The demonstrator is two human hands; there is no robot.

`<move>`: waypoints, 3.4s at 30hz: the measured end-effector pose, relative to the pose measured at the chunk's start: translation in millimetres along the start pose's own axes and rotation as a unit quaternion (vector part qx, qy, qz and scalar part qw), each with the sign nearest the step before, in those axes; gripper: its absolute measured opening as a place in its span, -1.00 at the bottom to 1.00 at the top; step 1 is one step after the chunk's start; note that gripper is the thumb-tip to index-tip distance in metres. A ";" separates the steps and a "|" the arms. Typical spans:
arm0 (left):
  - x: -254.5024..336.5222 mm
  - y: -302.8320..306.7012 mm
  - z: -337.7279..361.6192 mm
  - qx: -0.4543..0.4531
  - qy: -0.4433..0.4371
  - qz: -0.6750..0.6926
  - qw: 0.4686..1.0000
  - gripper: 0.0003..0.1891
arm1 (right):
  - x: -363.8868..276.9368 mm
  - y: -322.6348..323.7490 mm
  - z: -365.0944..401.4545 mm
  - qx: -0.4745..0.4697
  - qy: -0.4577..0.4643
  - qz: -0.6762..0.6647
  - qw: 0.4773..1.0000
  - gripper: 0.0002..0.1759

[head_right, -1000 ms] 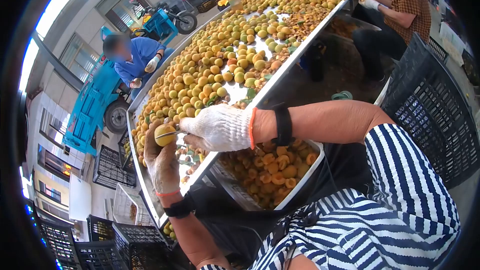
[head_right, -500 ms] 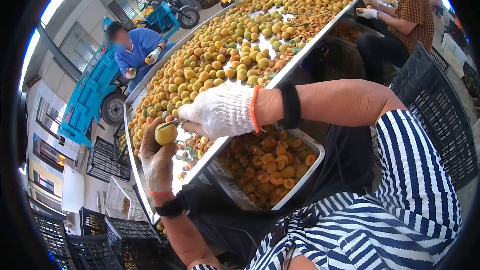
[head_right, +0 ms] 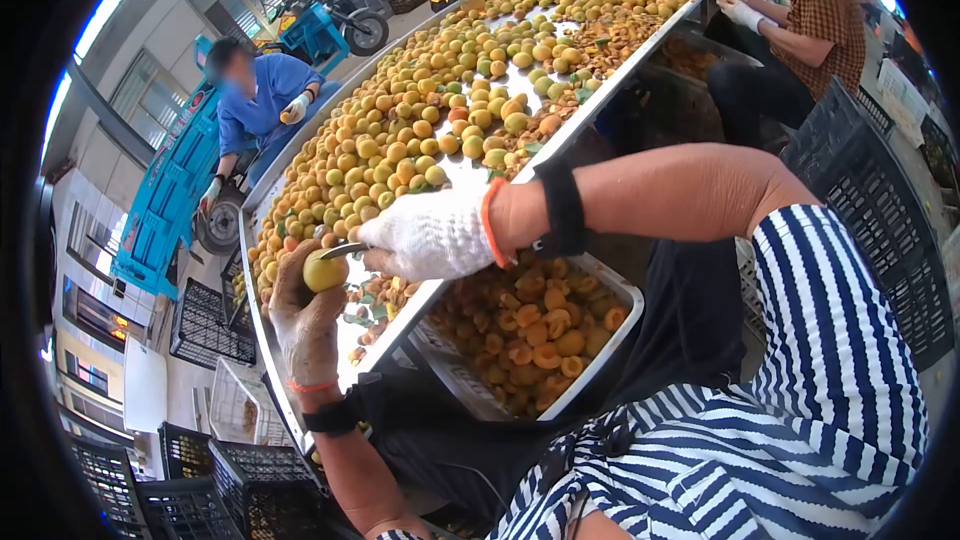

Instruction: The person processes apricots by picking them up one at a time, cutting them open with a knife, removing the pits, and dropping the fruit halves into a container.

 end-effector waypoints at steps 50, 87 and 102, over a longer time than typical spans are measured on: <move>-32.7 -26.9 -10.5 0.187 -0.065 0.042 0.979 -0.43 | 28.6 -26.3 -25.9 0.135 0.046 -0.196 0.970 -0.60; -73.8 -29.4 -2.9 0.097 0.058 0.457 0.882 -0.62 | 71.3 -17.8 -8.7 0.186 -0.110 -0.479 0.851 -0.67; -54.2 -44.0 10.5 0.242 0.174 0.408 0.863 -0.54 | -28.2 45.8 -58.9 0.379 0.228 -0.484 0.755 -0.87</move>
Point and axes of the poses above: each hand's wrist, its own z-axis away from the middle knuckle, its own y-axis out of the back of the hand, x = y × z, the point moved 10 cm from there along -z, towards the middle knuckle, and after that the axes turned 14 degrees about -z, right-handed, at the moved point
